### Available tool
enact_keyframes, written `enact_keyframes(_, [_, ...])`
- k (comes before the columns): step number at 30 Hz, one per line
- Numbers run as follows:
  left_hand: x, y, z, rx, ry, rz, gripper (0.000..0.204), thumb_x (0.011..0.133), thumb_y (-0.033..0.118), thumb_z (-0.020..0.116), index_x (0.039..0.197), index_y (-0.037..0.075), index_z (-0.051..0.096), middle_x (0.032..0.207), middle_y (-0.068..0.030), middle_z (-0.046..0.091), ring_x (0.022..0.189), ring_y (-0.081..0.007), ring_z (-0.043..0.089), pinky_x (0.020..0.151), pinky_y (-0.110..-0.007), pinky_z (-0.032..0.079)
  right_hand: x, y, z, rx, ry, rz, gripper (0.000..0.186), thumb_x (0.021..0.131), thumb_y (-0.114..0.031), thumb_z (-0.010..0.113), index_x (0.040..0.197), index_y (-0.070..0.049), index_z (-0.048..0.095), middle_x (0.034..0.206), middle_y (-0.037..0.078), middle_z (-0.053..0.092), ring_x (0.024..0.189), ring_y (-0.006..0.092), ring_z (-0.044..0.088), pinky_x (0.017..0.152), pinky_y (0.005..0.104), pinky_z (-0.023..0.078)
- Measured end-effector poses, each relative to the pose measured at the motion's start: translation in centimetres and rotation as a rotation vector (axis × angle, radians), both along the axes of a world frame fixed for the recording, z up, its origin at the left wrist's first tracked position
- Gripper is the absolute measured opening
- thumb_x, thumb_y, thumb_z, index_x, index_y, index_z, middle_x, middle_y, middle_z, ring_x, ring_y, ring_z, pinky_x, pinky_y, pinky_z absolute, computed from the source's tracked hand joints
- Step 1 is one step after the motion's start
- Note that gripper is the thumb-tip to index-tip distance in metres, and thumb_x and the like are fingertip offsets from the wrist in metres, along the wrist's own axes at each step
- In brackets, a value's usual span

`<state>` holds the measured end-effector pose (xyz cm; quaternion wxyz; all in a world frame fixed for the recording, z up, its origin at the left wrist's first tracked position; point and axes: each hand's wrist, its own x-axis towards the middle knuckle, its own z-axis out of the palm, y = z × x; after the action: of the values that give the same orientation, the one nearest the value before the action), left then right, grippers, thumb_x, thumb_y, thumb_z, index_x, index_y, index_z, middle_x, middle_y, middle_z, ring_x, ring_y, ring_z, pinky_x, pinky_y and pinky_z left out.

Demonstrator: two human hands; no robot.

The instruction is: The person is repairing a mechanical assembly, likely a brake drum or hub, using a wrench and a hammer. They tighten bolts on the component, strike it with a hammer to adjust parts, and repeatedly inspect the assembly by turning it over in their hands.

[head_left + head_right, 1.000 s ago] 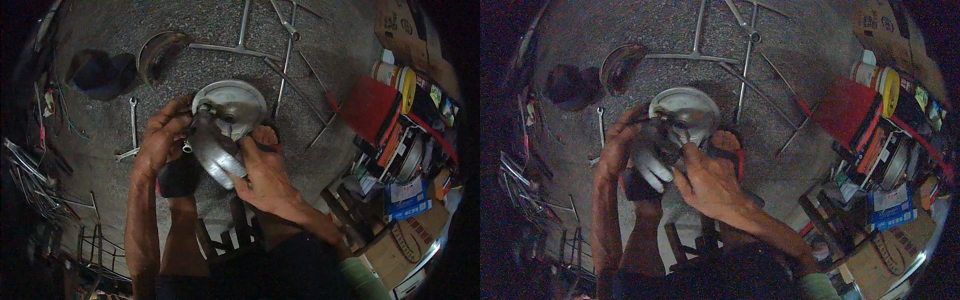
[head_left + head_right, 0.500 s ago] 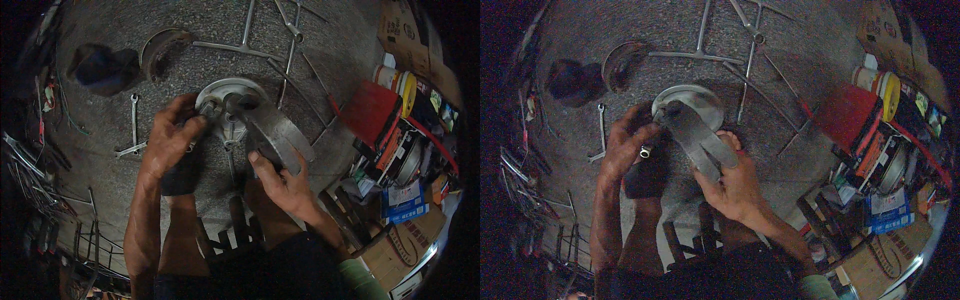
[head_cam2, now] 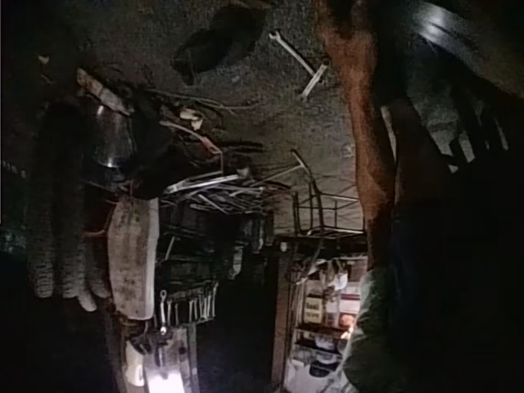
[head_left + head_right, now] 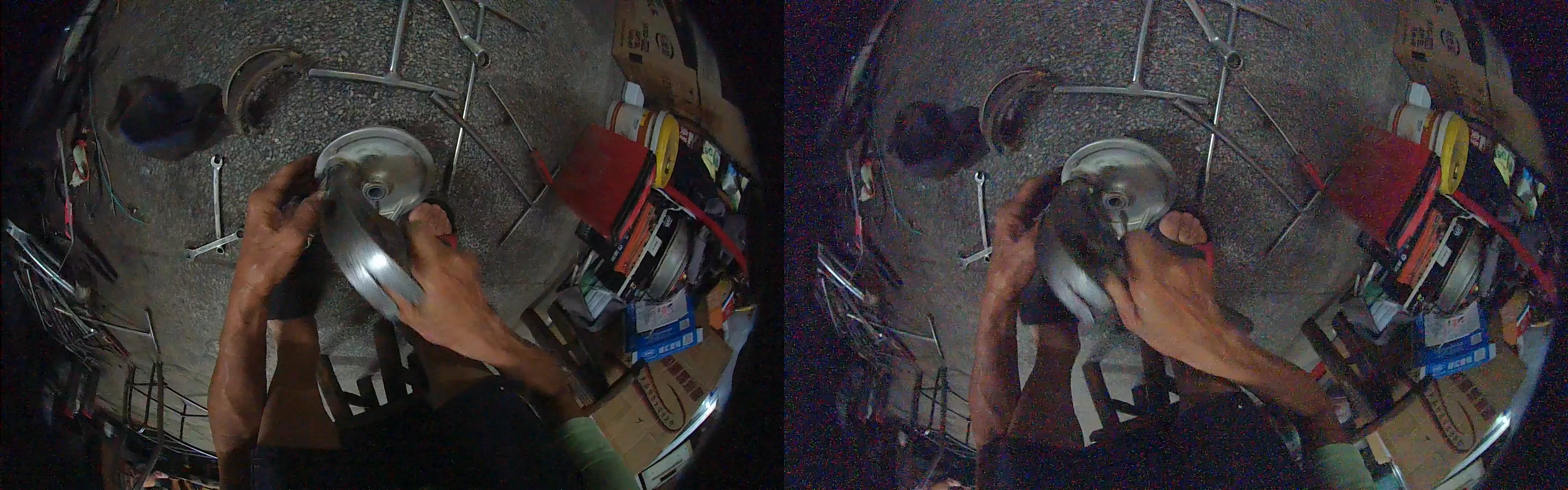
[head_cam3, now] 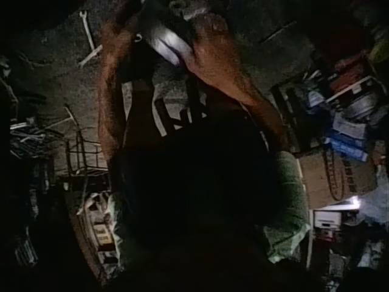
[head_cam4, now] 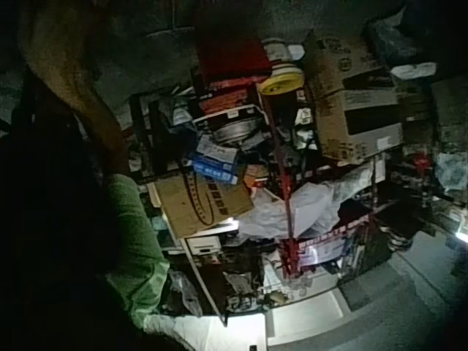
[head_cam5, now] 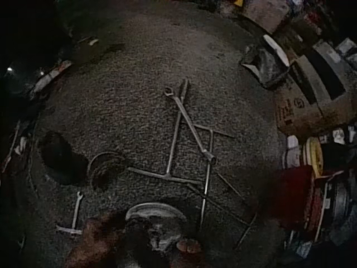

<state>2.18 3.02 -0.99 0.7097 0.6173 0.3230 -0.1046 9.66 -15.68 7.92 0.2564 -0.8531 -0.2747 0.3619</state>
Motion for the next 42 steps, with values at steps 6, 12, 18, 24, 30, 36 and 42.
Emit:
enact_keyframes(6, [-0.1, 0.1, -0.3, 0.056, -0.022, -0.038, 0.046, 0.086, 0.006, 0.061, 0.131, -0.004, 0.054, 0.119, -0.0199, 0.065, 0.113, -0.0264, 0.061, 0.098, -0.036, 0.046, 0.1, 1.3, -0.2, -0.022, -0.089, -0.013, 0.038, 0.080, -0.017, 0.070, 0.104, 0.005, 0.050, 0.073, 0.021, 0.064, 0.068, 0.0422, 0.063, 0.070, 0.0465, 0.050])
enact_keyframes(12, [0.1, 0.1, -0.1, 0.065, 0.030, -0.029, 0.046, 0.084, 0.004, 0.063, 0.129, -0.004, 0.055, 0.116, -0.0193, 0.066, 0.110, -0.0262, 0.062, 0.097, -0.036, 0.047, 0.0, 1.2, -1.6, -0.010, -0.149, 0.064, 0.037, 0.078, -0.014, 0.069, 0.104, 0.005, 0.050, 0.077, 0.021, 0.064, 0.072, 0.0412, 0.065, 0.072, 0.0484, 0.049])
enact_keyframes(18, [0.7, -0.1, 1.1, -0.049, 0.107, 0.023, 0.046, 0.085, 0.007, 0.064, 0.129, -0.006, 0.055, 0.115, -0.0201, 0.066, 0.109, -0.0263, 0.062, 0.096, -0.036, 0.047, -0.2, -1.4, -0.9, 0.108, 0.095, -0.422, 0.033, 0.087, -0.019, 0.067, 0.110, 0.001, 0.056, 0.092, 0.021, 0.067, 0.086, 0.0384, 0.067, 0.079, 0.0443, 0.052])
enact_keyframes(24, [0.1, -0.3, 0.2, -0.048, 0.061, 0.041, 0.047, 0.085, 0.011, 0.065, 0.128, -0.006, 0.055, 0.114, -0.0190, 0.066, 0.109, -0.0247, 0.060, 0.096, -0.036, 0.046, 0.7, -5.8, -1.7, 0.112, 0.101, -0.743, 0.025, 0.091, -0.011, 0.061, 0.114, -0.002, 0.058, 0.093, 0.000, 0.058, 0.079, 0.0086, 0.052, 0.066, 0.0266, 0.043])
enact_keyframes(30, [0.6, -0.5, 0.4, -0.071, 0.072, 0.047, 0.050, 0.086, 0.019, 0.069, 0.127, -0.005, 0.055, 0.115, -0.0168, 0.065, 0.109, -0.0234, 0.059, 0.097, -0.036, 0.044, 0.2, -12.7, -4.7, -0.310, -0.098, -0.638, 0.029, 0.088, -0.013, 0.062, 0.113, 0.002, 0.057, 0.075, 0.001, 0.054, 0.062, 0.0086, 0.047, 0.051, 0.0281, 0.036])
enact_keyframes(36, [1.4, -0.3, -0.1, -0.136, 0.074, 0.002, 0.060, 0.083, 0.024, 0.076, 0.130, -0.005, 0.053, 0.117, -0.0159, 0.064, 0.109, -0.0222, 0.059, 0.096, -0.034, 0.045, -0.6, -15.4, -7.8, -0.431, -0.216, -0.553, 0.049, 0.085, -0.025, 0.066, 0.119, 0.008, 0.054, 0.081, 0.021, 0.063, 0.073, 0.0319, 0.061, 0.065, 0.0435, 0.048])
enact_keyframes(42, [2.3, 1.1, 0.1, -0.182, 0.070, -0.115, 0.062, 0.079, 0.021, 0.078, 0.130, -0.006, 0.054, 0.115, -0.0151, 0.065, 0.109, -0.0212, 0.059, 0.096, -0.034, 0.046, -0.9, -16.7, -9.8, -0.507, -0.234, -0.452, 0.040, 0.085, -0.015, 0.067, 0.115, 0.004, 0.051, 0.073, 0.017, 0.064, 0.065, 0.0240, 0.063, 0.060, 0.0377, 0.049])
